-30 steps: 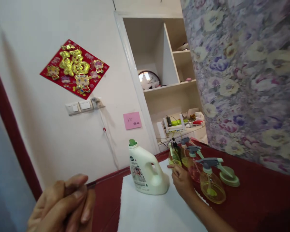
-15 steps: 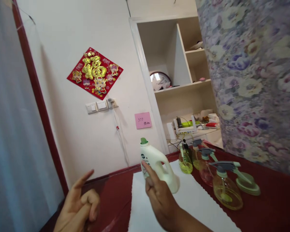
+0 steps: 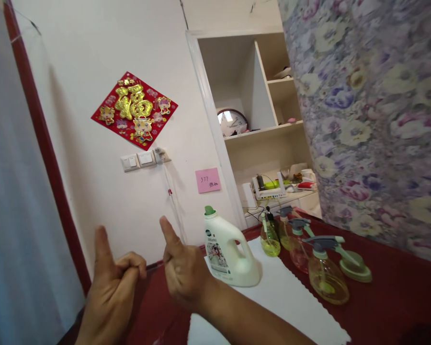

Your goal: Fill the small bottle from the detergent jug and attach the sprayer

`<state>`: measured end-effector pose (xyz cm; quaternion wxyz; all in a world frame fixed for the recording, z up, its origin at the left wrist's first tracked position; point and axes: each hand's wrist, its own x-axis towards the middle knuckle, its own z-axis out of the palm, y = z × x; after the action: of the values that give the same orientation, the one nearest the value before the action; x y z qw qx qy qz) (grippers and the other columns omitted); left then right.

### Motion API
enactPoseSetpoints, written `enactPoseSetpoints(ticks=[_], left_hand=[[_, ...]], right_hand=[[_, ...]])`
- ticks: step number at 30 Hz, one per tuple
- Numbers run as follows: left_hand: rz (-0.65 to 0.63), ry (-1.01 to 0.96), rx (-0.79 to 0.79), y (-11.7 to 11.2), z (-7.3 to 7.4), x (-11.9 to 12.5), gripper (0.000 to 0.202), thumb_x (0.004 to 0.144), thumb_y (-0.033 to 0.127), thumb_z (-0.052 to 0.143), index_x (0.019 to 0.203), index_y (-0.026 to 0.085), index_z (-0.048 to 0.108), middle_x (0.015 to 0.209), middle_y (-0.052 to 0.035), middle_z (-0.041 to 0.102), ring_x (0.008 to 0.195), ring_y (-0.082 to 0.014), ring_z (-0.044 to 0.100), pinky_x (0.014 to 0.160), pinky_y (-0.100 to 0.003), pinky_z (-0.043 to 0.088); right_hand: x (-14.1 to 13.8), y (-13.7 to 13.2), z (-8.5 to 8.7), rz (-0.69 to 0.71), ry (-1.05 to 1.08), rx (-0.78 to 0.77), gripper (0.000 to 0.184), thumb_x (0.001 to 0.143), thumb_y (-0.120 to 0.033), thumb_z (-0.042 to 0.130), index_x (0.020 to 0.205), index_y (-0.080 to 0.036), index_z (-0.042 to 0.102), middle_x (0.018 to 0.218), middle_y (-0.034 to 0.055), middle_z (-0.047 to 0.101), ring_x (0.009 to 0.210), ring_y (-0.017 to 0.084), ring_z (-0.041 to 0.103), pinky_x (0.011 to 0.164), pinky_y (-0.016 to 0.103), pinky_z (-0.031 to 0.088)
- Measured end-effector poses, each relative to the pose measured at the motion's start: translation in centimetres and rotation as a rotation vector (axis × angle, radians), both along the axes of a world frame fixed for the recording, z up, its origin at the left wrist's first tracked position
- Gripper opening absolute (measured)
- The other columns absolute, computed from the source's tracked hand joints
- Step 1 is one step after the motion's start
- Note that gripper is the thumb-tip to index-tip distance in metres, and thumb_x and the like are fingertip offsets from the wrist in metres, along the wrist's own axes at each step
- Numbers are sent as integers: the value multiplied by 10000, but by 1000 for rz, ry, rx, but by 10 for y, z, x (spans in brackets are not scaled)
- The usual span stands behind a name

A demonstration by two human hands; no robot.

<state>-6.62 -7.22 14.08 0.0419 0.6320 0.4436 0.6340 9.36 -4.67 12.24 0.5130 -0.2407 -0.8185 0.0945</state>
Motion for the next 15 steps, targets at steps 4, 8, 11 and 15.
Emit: enactPoseSetpoints(ticks=[4,8,11,15], left_hand=[[-15,124,-32,40,2,-10,1030,787,247,529,1639,267,-49,588,113,551,547,-161,489,624,-285,414],[-43,127,-134,75,-2,-21,1085,738,243,541,1637,209,-66,601,111,557,517,-151,475,559,-263,385],[-63,114,-222,98,-7,-27,1099,728,242,527,1630,254,-101,605,126,558,458,-133,414,517,-247,351],[-83,137,-278,123,-12,-35,1115,707,260,518,1628,223,-108,568,131,562,444,-138,411,528,-251,362]], right_hand=[[-8,43,5,-123,-40,-69,895,885,-152,405,1634,-271,-70,858,-9,707,728,208,643,748,296,505],[-14,73,9,-218,-107,-164,900,875,-150,444,1638,-279,-16,831,44,742,684,257,658,642,321,439],[-16,89,8,-256,-141,-236,939,867,-124,464,1632,-294,-52,905,65,766,752,272,702,646,325,450],[-17,108,2,-265,-177,-324,911,934,-164,527,1629,-296,-47,1053,66,748,846,246,727,731,368,548]])
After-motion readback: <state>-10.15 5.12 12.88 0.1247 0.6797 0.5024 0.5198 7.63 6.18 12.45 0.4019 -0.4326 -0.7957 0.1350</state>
